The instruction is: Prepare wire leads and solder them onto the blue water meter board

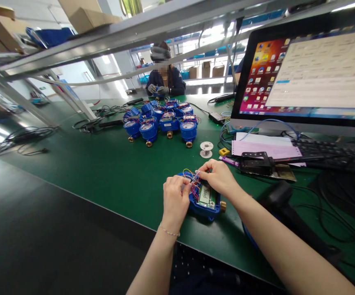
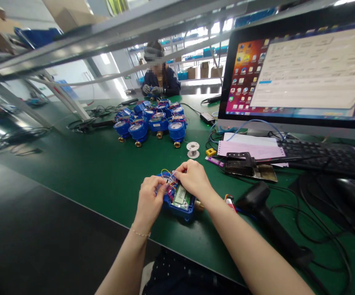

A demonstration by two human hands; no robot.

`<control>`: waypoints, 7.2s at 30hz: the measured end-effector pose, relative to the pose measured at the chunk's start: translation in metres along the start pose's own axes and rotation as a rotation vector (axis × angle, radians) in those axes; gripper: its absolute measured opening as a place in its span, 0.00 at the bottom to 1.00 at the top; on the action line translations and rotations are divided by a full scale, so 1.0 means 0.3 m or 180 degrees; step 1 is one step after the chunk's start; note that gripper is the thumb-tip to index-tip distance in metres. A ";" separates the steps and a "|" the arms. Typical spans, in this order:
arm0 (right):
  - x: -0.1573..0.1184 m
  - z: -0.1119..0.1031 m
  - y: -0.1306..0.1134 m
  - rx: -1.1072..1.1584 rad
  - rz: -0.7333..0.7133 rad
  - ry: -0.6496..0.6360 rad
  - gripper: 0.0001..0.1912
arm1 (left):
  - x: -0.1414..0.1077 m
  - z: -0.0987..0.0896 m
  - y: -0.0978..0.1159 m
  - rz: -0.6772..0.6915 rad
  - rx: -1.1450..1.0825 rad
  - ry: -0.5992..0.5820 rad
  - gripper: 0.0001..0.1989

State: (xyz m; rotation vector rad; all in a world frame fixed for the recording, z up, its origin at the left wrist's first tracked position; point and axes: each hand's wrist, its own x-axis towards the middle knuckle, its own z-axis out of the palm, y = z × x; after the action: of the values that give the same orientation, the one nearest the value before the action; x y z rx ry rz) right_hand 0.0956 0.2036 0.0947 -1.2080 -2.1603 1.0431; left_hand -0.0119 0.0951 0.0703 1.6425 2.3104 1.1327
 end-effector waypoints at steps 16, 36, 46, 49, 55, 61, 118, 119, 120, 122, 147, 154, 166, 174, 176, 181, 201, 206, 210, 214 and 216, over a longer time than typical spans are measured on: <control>-0.014 -0.017 0.016 0.0035 -0.0166 0.0143 0.03 | 0.007 0.025 0.022 -0.0376 -0.1048 0.0166 0.09; -0.168 -0.264 0.138 -0.0092 -0.0260 0.0930 0.10 | -0.019 0.029 -0.024 -0.0375 -0.1143 0.0507 0.17; -0.490 -0.105 0.298 -0.2377 0.0927 -0.0262 0.09 | -0.008 0.074 -0.133 -0.0716 -0.1687 0.0299 0.25; -0.509 -0.096 0.326 -0.2575 0.1094 -0.0255 0.09 | 0.024 0.085 -0.158 -0.0635 -0.2099 0.0085 0.20; -0.489 -0.105 0.361 -0.2769 0.1139 0.0194 0.12 | 0.104 0.111 -0.200 -0.0612 -0.2772 -0.0458 0.20; -0.427 -0.183 0.468 -0.2842 0.1447 0.0700 0.11 | 0.137 0.118 -0.180 -0.0691 -0.2921 -0.0697 0.18; -0.138 -0.275 0.421 0.1669 0.1128 -0.0645 0.34 | 0.093 0.226 0.146 0.0145 -0.1107 -0.0846 0.13; -0.118 -0.267 0.424 0.1658 0.1073 -0.0767 0.33 | 0.059 0.219 0.151 0.0183 -0.1091 -0.0772 0.14; -0.103 -0.259 0.427 0.1641 0.1007 -0.0892 0.33 | 0.021 0.212 0.154 0.0233 -0.1064 -0.0730 0.15; -0.082 -0.246 0.432 0.1597 0.0867 -0.1117 0.32 | -0.060 0.200 0.158 0.0367 -0.0954 -0.0713 0.18; -0.048 -0.210 0.468 0.1313 0.0129 -0.2064 0.24 | -0.208 0.215 0.136 0.0898 -0.0526 -0.0392 0.38; -0.044 -0.192 0.494 0.1419 0.0174 -0.2117 0.20 | -0.210 0.216 0.133 0.0904 -0.0569 -0.0390 0.39; -0.052 -0.203 0.497 0.1419 0.0187 -0.2119 0.23 | -0.211 0.220 0.129 0.0965 -0.0527 -0.0321 0.39; -0.049 -0.206 0.503 0.1342 0.0163 -0.2149 0.22 | -0.215 0.224 0.138 0.0878 -0.0573 -0.0271 0.37; -0.048 -0.208 0.506 0.1308 0.0150 -0.2157 0.22 | -0.213 0.225 0.135 0.0932 -0.0526 -0.0307 0.38; -0.042 -0.208 0.502 0.1202 0.0121 -0.2175 0.21 | -0.211 0.222 0.128 0.0958 -0.0430 -0.0333 0.38; -0.021 -0.216 0.455 0.0999 -0.0093 -0.2383 0.24 | -0.212 0.223 0.128 0.1005 -0.0425 -0.0289 0.38; -0.018 -0.218 0.444 0.0955 -0.0112 -0.2447 0.23 | -0.212 0.224 0.133 0.1009 -0.0417 -0.0253 0.38; -0.017 -0.214 0.440 0.0952 -0.0122 -0.2482 0.22 | -0.215 0.224 0.143 0.0924 -0.0477 -0.0174 0.37; -0.014 -0.212 0.439 0.0947 -0.0162 -0.2494 0.22 | -0.215 0.225 0.137 0.0948 -0.0443 -0.0203 0.37; -0.014 -0.213 0.437 0.0931 -0.0192 -0.2510 0.23 | -0.214 0.226 0.132 0.1004 -0.0407 -0.0243 0.37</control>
State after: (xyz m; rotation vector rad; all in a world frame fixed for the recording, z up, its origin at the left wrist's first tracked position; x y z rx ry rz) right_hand 0.2092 0.2685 0.0301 -0.6368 -2.4206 1.9656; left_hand 0.0773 0.0814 0.0242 2.0095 1.9358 1.2185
